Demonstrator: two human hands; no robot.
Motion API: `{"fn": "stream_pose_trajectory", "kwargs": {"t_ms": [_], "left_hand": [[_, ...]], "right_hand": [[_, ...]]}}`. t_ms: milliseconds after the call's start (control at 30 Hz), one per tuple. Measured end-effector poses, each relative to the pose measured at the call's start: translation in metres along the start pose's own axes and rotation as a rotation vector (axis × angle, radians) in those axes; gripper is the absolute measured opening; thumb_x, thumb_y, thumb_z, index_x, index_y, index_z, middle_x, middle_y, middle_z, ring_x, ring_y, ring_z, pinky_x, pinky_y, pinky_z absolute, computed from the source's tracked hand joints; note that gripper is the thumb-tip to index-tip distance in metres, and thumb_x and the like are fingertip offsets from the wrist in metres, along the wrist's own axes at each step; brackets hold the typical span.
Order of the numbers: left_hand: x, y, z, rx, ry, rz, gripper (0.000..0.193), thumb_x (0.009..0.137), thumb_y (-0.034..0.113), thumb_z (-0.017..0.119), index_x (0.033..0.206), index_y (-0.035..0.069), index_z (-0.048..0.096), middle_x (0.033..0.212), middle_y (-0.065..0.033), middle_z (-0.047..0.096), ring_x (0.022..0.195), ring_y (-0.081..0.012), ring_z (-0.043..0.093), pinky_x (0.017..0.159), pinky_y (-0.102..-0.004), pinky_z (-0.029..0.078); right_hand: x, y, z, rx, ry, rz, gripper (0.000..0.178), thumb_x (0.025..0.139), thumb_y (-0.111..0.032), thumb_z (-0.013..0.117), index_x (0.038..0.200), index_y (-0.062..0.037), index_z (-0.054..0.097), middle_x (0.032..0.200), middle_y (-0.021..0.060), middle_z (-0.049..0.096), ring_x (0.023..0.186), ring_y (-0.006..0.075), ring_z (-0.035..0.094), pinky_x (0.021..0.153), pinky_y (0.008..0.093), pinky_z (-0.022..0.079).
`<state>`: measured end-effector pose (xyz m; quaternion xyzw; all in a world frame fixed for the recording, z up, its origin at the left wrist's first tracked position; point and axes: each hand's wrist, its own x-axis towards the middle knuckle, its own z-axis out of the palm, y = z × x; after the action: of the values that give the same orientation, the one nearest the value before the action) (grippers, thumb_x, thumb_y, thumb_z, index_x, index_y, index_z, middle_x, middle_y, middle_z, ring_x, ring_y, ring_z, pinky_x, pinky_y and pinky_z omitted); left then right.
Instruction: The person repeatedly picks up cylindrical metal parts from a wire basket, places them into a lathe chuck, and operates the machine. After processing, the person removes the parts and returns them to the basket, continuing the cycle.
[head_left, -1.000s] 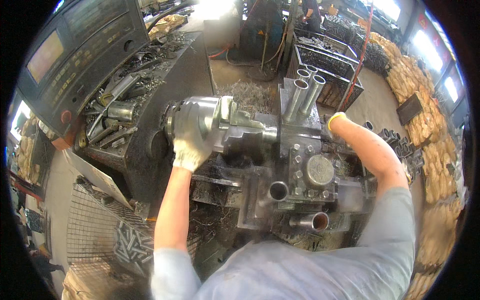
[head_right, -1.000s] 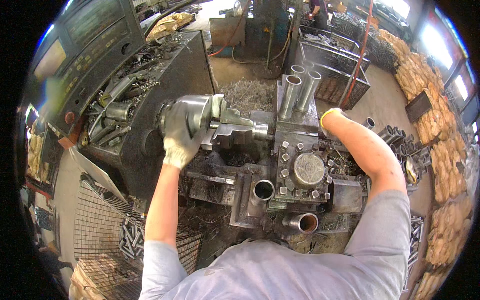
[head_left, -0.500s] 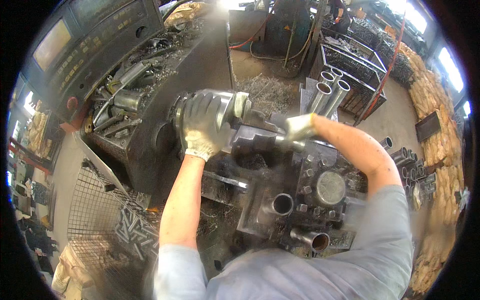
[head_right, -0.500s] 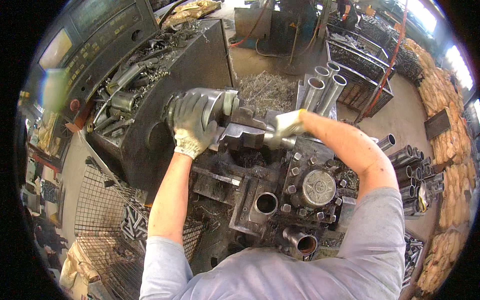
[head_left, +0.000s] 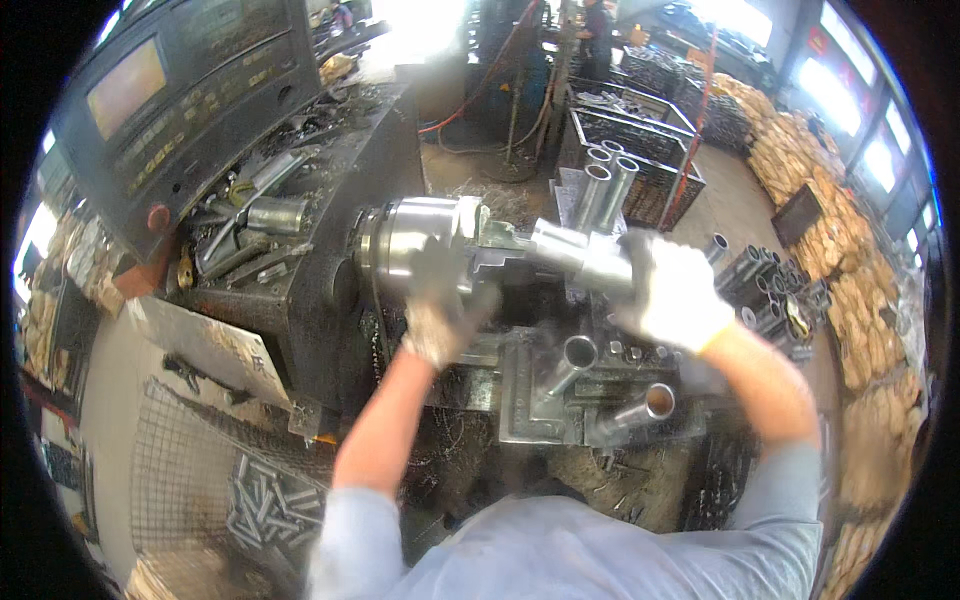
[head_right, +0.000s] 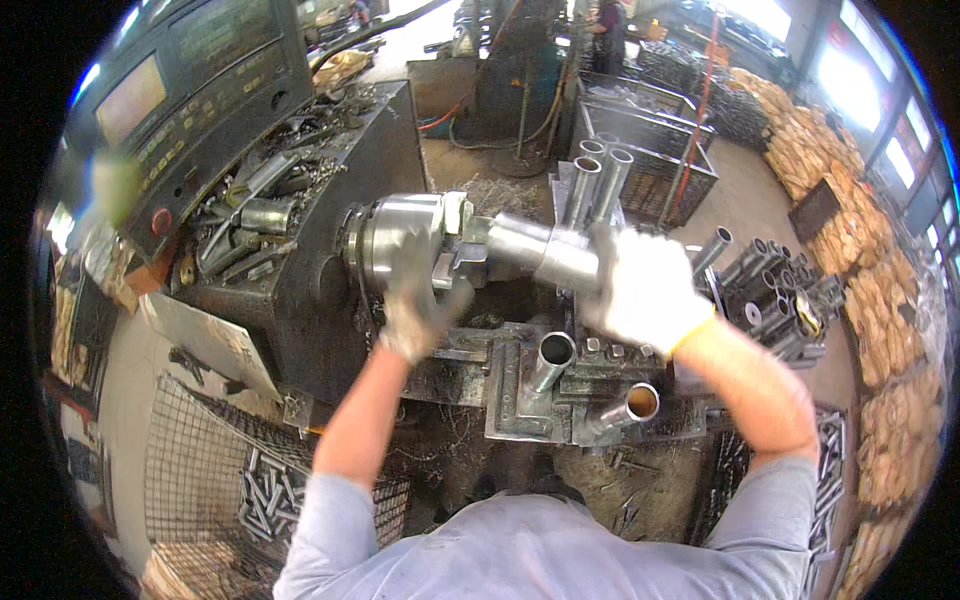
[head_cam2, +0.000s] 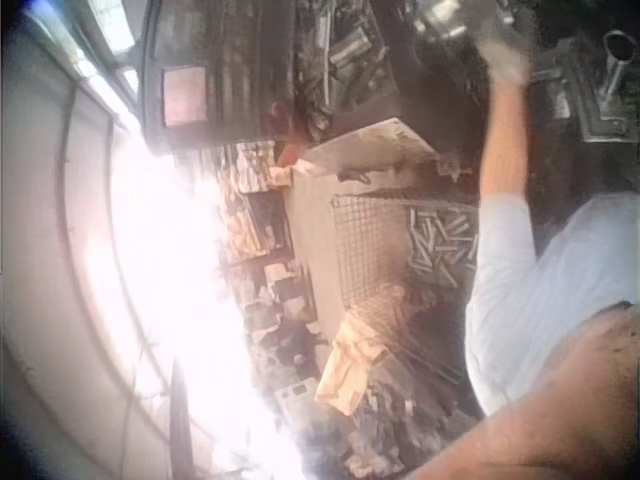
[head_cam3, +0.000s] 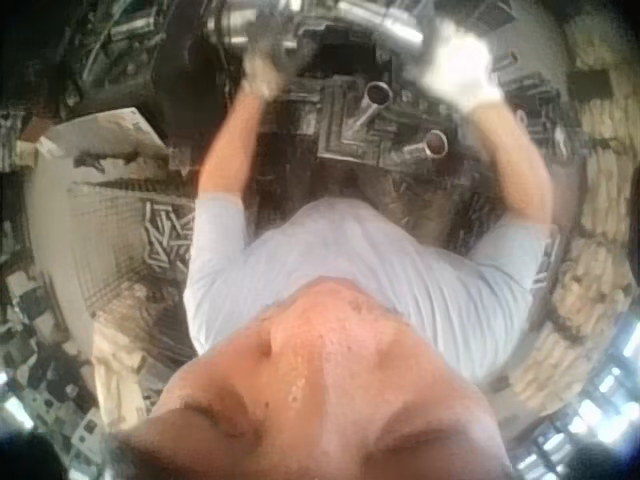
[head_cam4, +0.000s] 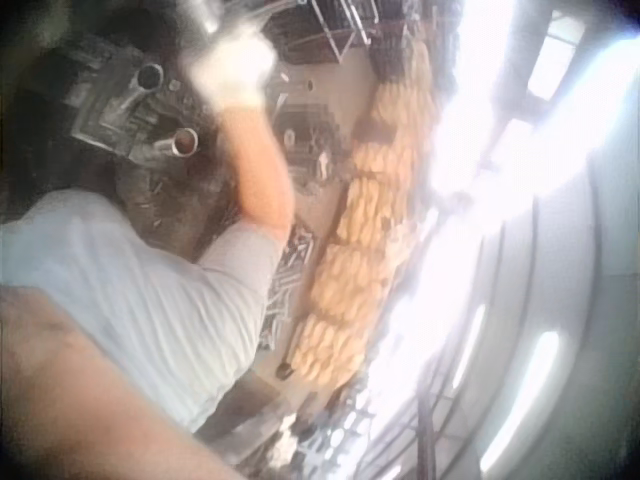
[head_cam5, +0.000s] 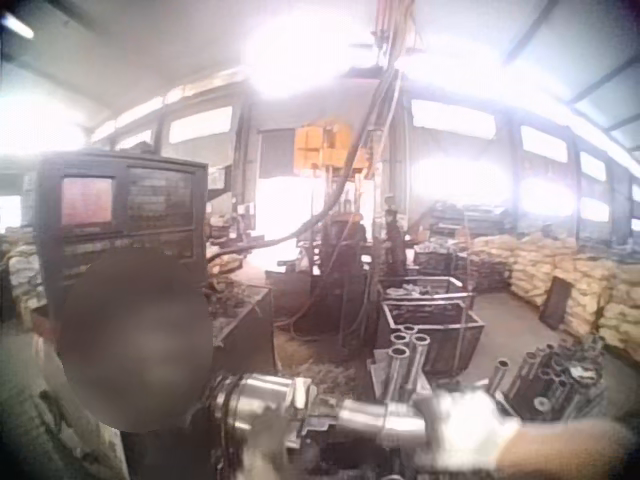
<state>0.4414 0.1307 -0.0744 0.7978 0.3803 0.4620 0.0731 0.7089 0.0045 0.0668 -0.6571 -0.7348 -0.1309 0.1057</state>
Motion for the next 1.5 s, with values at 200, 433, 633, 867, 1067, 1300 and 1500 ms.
{"fn": "stream_pose_trajectory", "kwargs": {"t_ms": [200,433,633,867,1067,1300,1500], "left_hand": [[-0.179,0.089,0.028,-1.824,-0.009,-1.124,0.069,0.095,0.020,0.077,0.153,-0.001,0.047,0.141,-0.0182,0.062,0.133,-0.0285,0.059,0.114,-0.0454,0.047],[-0.209,0.063,0.058,-1.245,-0.174,-1.446,0.044,0.097,0.028,0.077,0.131,0.002,0.064,0.118,-0.0110,0.072,0.106,-0.0286,0.072,0.096,-0.0439,0.058],[-0.225,0.063,0.042,-1.600,0.000,-1.463,0.050,0.110,0.051,0.052,0.132,0.008,0.064,0.121,-0.0104,0.073,0.111,-0.0303,0.070,0.103,-0.0468,0.055],[-0.215,0.088,0.010,-1.178,-0.296,-1.030,0.065,0.098,0.028,0.078,0.152,0.006,0.048,0.131,-0.0112,0.068,0.117,-0.0261,0.068,0.102,-0.0386,0.057],[-0.173,0.149,0.076,-0.423,-0.292,-0.132,0.089,0.070,0.031,0.102,0.141,0.003,0.057,0.124,-0.0145,0.072,0.112,-0.0250,0.071,0.098,-0.0393,0.058],[-0.188,0.118,0.040,-0.887,-0.148,-0.480,0.061,0.086,0.018,0.090,0.138,0.004,0.060,0.122,-0.0086,0.072,0.105,-0.0162,0.070,0.091,-0.0340,0.061],[-0.218,0.053,-0.014,-1.482,0.034,-1.348,0.069,0.099,0.065,0.065,0.140,0.010,0.061,0.119,-0.0052,0.073,0.101,-0.0214,0.072,0.084,-0.0367,0.063]], "right_hand": [[-0.122,-0.104,0.064,0.443,-0.252,0.030,0.090,0.073,-0.038,0.086,0.149,-0.0081,0.046,0.132,0.0274,0.063,0.095,0.0451,0.074,0.081,0.0524,0.062],[-0.196,-0.080,0.233,1.041,-0.737,0.400,0.071,0.074,-0.054,0.086,0.116,0.0013,0.073,0.097,0.0170,0.074,0.078,0.0276,0.071,0.072,0.0400,0.057],[-0.216,-0.061,0.239,1.292,-0.742,0.214,0.054,0.075,-0.035,0.089,0.109,0.0030,0.073,0.088,0.0150,0.075,0.078,0.0238,0.071,0.073,0.0377,0.058],[-0.242,-0.017,0.109,0.992,-0.333,0.094,0.060,0.073,-0.020,0.087,0.127,-0.0013,0.069,0.121,0.0192,0.074,0.103,0.0267,0.075,0.093,0.0386,0.061],[-0.253,0.034,0.095,1.356,-0.120,0.394,0.067,0.071,-0.011,0.090,0.133,-0.0017,0.067,0.120,0.0144,0.075,0.106,0.0192,0.073,0.098,0.0365,0.058],[-0.213,0.008,0.144,1.003,-0.060,0.434,0.055,0.076,-0.027,0.091,0.122,-0.0058,0.070,0.104,0.0170,0.078,0.094,0.0321,0.078,0.084,0.0405,0.062],[-0.229,-0.026,0.152,0.414,-0.515,0.267,0.043,0.087,-0.032,0.075,0.120,-0.0062,0.069,0.097,0.0224,0.077,0.087,0.0397,0.077,0.079,0.0483,0.063]]}}
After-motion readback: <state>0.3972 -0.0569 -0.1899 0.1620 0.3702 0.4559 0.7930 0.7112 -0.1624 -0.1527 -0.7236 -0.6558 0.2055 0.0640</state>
